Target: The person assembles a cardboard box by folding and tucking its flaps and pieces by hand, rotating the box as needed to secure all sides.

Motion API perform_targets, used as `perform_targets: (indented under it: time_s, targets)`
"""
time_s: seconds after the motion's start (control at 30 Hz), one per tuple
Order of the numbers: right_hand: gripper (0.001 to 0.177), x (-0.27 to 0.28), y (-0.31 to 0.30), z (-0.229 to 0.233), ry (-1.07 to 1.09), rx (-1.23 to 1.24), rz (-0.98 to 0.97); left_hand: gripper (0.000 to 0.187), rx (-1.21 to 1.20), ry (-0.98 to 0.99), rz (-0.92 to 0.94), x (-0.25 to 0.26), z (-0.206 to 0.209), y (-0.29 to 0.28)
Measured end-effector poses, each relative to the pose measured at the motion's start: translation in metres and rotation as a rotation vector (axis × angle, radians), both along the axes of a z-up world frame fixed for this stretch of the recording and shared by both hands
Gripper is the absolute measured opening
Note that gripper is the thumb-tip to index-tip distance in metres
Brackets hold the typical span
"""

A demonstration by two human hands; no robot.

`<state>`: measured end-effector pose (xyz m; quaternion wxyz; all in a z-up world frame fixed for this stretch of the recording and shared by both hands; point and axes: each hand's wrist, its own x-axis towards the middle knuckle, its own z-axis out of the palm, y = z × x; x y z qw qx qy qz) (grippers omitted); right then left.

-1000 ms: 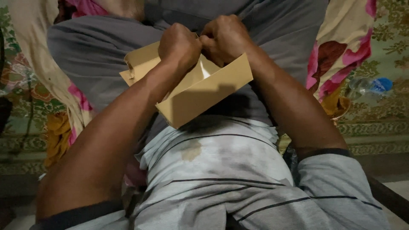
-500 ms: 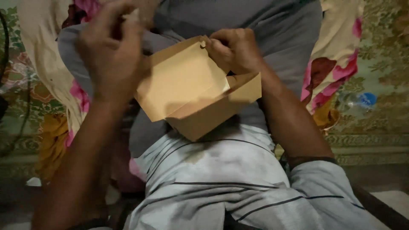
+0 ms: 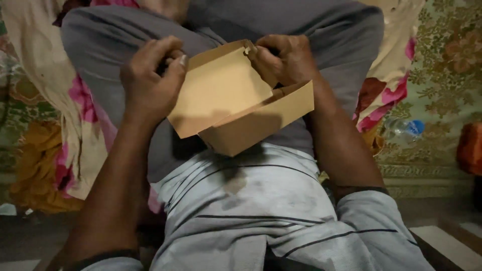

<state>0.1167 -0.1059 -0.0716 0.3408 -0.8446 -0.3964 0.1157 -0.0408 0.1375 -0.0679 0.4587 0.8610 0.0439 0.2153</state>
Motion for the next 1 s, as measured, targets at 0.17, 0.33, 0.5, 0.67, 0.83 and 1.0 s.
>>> perform_targets:
  time_s: [0.17,0.33,0.5,0.67,0.83,1.0]
  targets:
    - [0.022,-0.005,0.013,0.009,0.024,-0.042,-0.002,0.021,0.076,-0.013,0.026,-0.002,-0.005,-0.001]
    - [0.027,-0.003,0.025,0.008,-0.048,-0.132,0.024,0.022,0.064,-0.053,0.026,0.000,-0.007,0.001]
    - [0.034,0.021,0.023,-0.051,-0.097,-0.571,0.010,0.018,0.105,-0.062,0.005,0.000,-0.011,0.004]
    - [0.032,0.026,0.024,-0.069,-0.224,-0.605,0.088,0.019,0.070,-0.068,0.021,-0.001,-0.010,0.004]
    - [0.024,0.016,0.021,-0.045,-0.219,-0.568,0.071,0.024,-0.002,-0.111,0.053,-0.004,-0.019,0.009]
    - [0.019,-0.014,0.030,0.018,-0.403,-0.141,-0.173,0.033,-0.511,-0.079,0.046,-0.006,-0.016,0.011]
